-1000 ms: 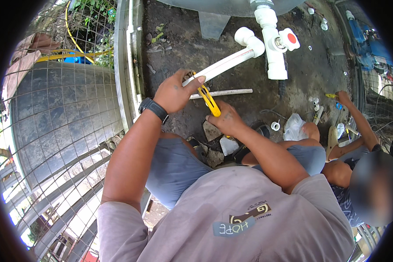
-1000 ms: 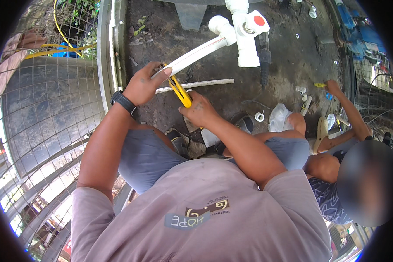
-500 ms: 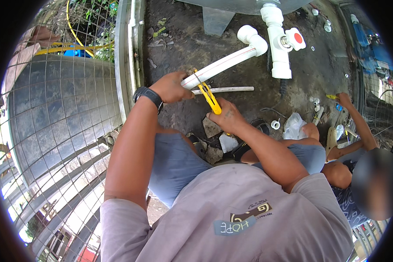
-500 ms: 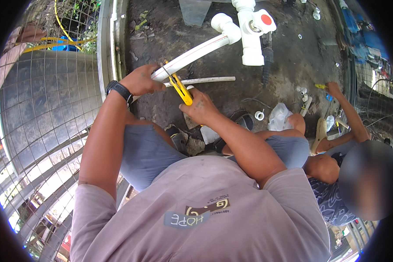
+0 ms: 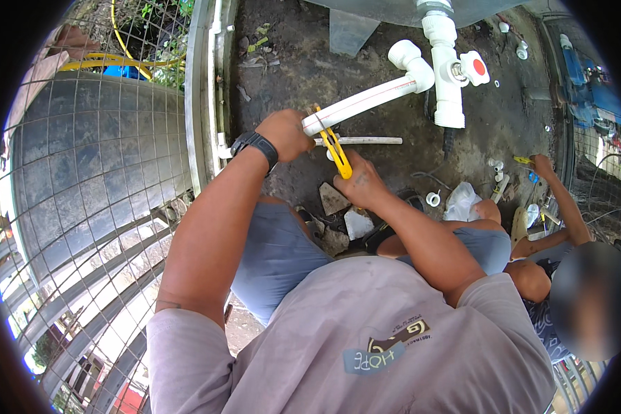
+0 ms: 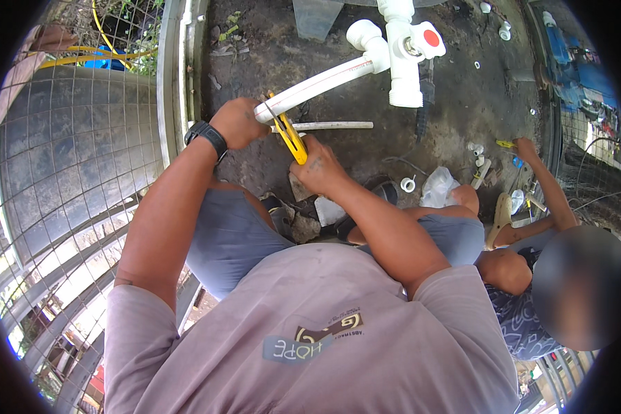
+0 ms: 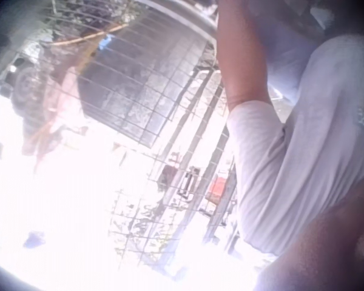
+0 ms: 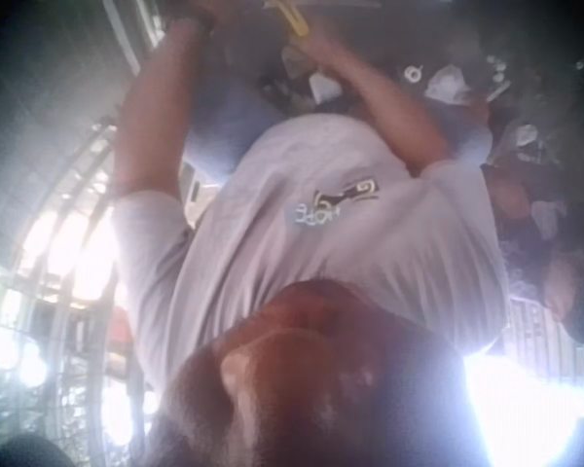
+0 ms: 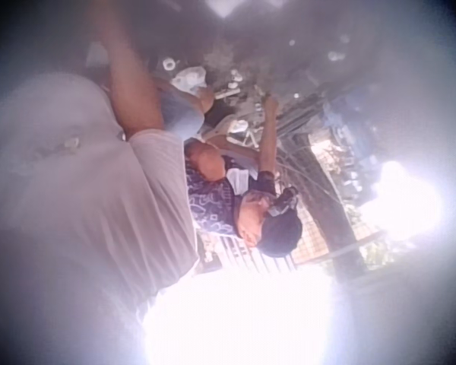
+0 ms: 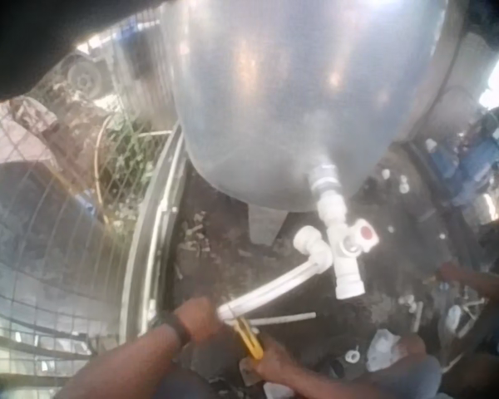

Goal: The person assembles a PVC plumbing assembly by cutting a white pipe with a yellow pipe cutter, then fitting an elbow and a short pipe segment together. The person repeatedly measures, cuts, and joins components near a water tank valve.

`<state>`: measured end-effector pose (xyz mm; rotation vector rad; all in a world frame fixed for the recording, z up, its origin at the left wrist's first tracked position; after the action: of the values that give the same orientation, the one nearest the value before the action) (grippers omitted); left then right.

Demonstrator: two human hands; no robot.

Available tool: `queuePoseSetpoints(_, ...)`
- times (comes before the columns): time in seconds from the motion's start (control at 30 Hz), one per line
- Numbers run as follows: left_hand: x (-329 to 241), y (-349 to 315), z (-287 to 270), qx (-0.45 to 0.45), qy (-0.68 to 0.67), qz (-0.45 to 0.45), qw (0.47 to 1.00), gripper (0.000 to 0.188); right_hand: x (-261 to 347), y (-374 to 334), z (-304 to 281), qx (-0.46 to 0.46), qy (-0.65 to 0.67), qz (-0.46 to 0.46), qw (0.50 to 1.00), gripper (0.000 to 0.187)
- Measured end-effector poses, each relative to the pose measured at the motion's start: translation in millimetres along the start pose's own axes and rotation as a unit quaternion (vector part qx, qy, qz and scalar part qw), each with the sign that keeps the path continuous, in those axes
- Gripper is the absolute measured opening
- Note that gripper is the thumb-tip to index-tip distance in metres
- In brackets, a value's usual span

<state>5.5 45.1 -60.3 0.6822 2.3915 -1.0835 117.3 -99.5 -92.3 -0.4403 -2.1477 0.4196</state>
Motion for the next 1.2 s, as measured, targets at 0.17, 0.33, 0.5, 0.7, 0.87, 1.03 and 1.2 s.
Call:
queuePoseSetpoints(0.17, 0.2, 0.0, -1.8, -0.003, -0.001, 0.004, 1.000, 0.038, 8.4, -0.5, -6.8, -0.017, -0.012, -0.013, 1.000, 0.037)
queuePoseSetpoints(0.33, 2.9, 2.2, -0.3, -0.016, 0.000, 0.013, 1.000, 0.038, 11.6, 1.9, -7.5, -0.031, -0.041, -0.023, 0.998, 0.032)
queuePoseSetpoints(0.5, 4.2, 5.6, 3.2, 0.033, 0.020, -0.013, 0.999, 0.055, 5.1, 8.1, -3.7, -0.006, -0.032, -0.013, 0.999, 0.032)
queuePoseSetpoints(0.7, 8.2, -3.0, 1.6, -0.017, -0.146, -0.035, 0.989, 0.099, -2.8, 6.8, 0.9, -0.002, -0.046, 0.011, 0.999, 0.035)
queuePoseSetpoints(0.87, -2.8, -1.8, -9.0, -0.039, -0.162, 0.002, 0.986, 0.106, 4.3, 6.4, -8.1, -0.016, -0.042, 0.012, 0.999, 0.036)
queuePoseSetpoints(1.03, -13.0, -4.0, -15.7, -0.060, -0.128, 0.020, 0.990, 0.103, -9.0, 10.2, 4.3, 0.020, 0.004, 0.030, 0.999, 0.046)
queuePoseSetpoints(1.2, -11.8, -8.0, -15.9, -0.048, -0.133, 0.035, 0.989, 0.096, -22.2, 12.8, 25.7, 0.124, 0.155, -0.007, 0.980, 0.071)
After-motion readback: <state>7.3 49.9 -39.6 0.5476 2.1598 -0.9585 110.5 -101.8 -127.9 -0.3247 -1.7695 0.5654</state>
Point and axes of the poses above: each hand's wrist, its own y-axis towards the middle knuckle, its own z-axis out of the palm, x = y × z, the point moved 9 cm from there along y, towards the middle knuckle, and after that the axes turned 4 degrees about -y, right-handed, at the moved point
